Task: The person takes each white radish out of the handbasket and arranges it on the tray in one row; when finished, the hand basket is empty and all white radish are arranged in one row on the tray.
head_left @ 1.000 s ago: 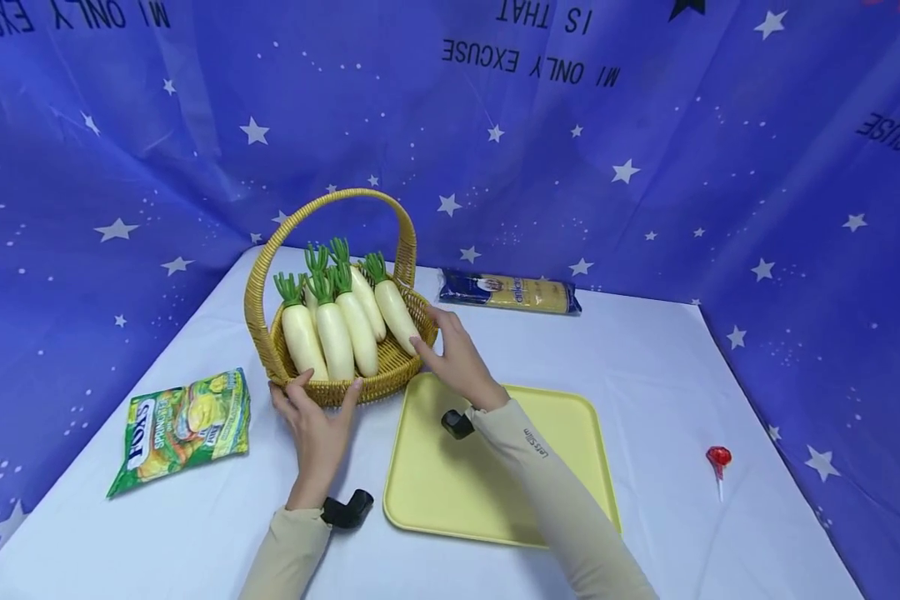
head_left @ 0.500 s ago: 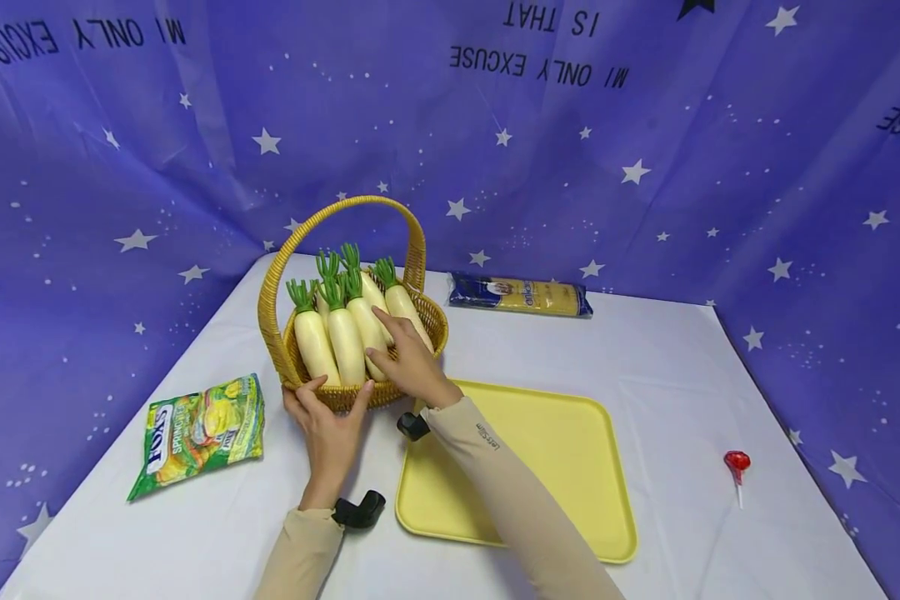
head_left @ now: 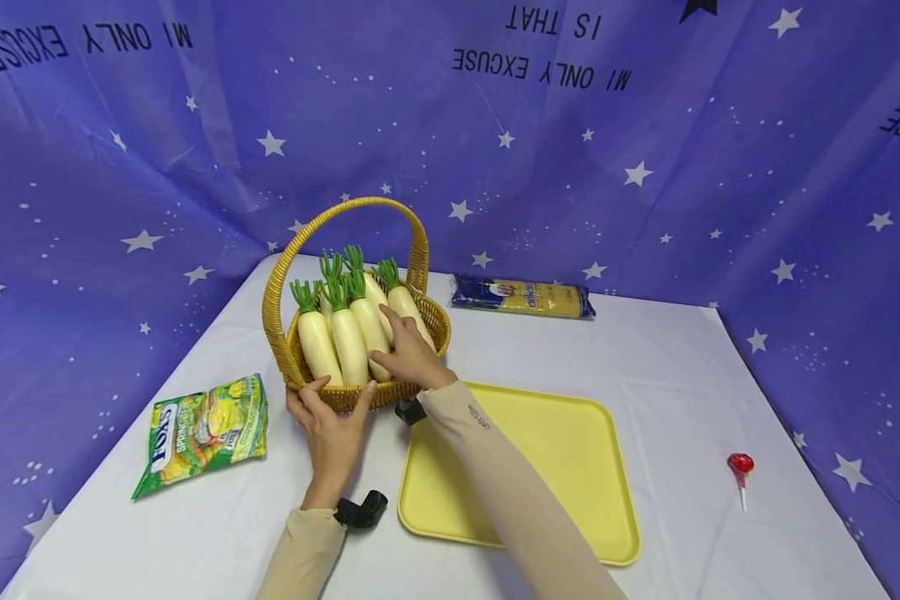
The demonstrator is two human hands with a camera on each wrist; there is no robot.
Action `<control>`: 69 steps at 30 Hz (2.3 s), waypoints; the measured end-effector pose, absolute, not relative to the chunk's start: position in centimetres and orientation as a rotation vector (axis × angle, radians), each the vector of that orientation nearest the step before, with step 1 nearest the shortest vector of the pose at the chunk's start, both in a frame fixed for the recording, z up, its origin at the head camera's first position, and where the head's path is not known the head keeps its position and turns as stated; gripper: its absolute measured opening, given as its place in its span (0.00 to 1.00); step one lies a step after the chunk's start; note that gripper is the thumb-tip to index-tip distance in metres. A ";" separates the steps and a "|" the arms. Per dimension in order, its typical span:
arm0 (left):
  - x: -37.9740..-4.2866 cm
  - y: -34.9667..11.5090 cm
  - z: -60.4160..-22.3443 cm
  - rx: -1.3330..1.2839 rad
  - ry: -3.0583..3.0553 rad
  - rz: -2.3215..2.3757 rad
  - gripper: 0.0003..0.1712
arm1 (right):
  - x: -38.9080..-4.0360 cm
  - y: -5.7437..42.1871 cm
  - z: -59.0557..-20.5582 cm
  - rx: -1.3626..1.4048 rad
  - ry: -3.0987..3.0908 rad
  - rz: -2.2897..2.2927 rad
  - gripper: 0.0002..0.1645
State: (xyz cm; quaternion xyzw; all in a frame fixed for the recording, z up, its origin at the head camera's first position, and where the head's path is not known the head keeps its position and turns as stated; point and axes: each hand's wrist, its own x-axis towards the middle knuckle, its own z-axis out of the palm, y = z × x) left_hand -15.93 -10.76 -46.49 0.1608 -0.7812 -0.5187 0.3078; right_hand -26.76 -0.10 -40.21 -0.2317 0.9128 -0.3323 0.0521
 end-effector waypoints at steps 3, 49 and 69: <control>-15.9 -10.8 -46.5 0.421 -2.067 -1.367 0.40 | -27.1 -0.2 -40.0 -0.687 2.739 -0.953 0.50; -15.8 -10.8 -46.4 0.423 -2.070 -1.308 0.39 | -28.5 -1.0 -40.8 -0.716 2.715 -0.940 0.58; -15.7 -10.8 -46.4 0.465 -2.078 -1.276 0.39 | -28.3 0.9 -39.6 -0.432 2.038 -1.748 0.54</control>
